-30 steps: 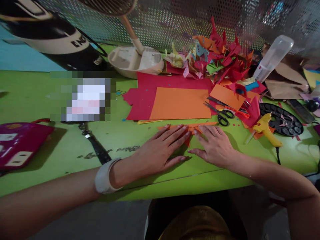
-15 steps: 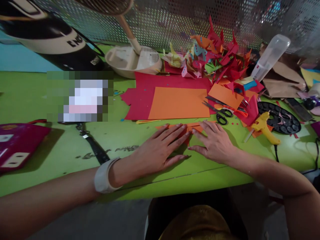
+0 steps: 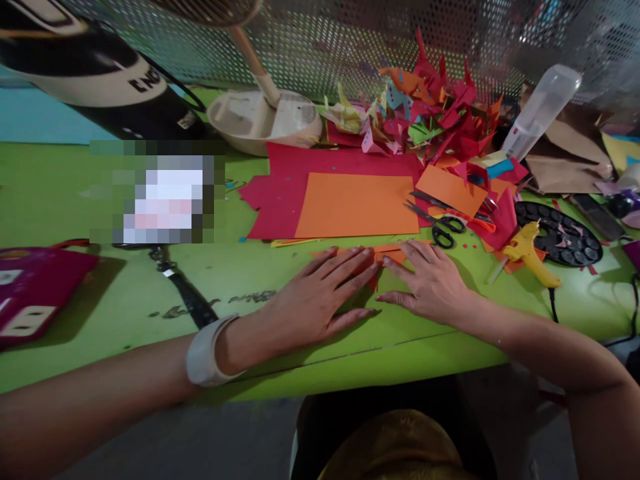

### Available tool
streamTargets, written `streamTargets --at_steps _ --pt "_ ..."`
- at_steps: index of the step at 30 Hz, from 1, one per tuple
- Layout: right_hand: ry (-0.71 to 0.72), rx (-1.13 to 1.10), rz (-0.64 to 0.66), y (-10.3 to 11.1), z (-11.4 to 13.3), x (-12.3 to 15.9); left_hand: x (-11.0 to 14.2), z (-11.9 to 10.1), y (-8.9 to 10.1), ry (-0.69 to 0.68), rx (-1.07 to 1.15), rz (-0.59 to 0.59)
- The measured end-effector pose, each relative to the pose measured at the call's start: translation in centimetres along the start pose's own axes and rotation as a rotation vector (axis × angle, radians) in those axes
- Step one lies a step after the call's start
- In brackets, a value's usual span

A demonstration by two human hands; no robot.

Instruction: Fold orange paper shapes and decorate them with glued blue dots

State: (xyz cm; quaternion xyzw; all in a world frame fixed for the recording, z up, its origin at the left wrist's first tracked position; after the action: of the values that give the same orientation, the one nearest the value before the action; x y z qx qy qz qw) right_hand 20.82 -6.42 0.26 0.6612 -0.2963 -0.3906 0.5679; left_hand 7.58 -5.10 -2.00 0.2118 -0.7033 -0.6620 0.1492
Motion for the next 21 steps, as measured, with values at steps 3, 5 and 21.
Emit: streamTargets --at_steps 3,5,21 --pt "0.014 -0.001 -0.008 0.11 0.07 -0.02 -0.02 0.01 -0.03 0.005 0.004 0.001" --pt "0.020 -0.002 -0.015 0.18 0.10 -0.04 -0.04 0.01 0.03 0.004 0.011 -0.013" --pt "-0.022 -0.051 0.047 -0.20 -0.17 -0.17 -0.02 0.06 0.17 -0.010 0.030 -0.045"
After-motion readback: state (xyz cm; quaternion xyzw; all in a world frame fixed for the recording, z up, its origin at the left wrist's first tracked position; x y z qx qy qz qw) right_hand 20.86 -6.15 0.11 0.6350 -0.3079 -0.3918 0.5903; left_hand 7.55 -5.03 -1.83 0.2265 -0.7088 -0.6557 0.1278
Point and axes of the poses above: each hand's wrist, its own x-axis away from the middle knuckle, its own y-axis out of the back of the hand, z = x × y, the point moved 8 cm from there along -x, towards the middle knuckle, and after that the axes turned 3 degrees about z, right-handed, at the moved point
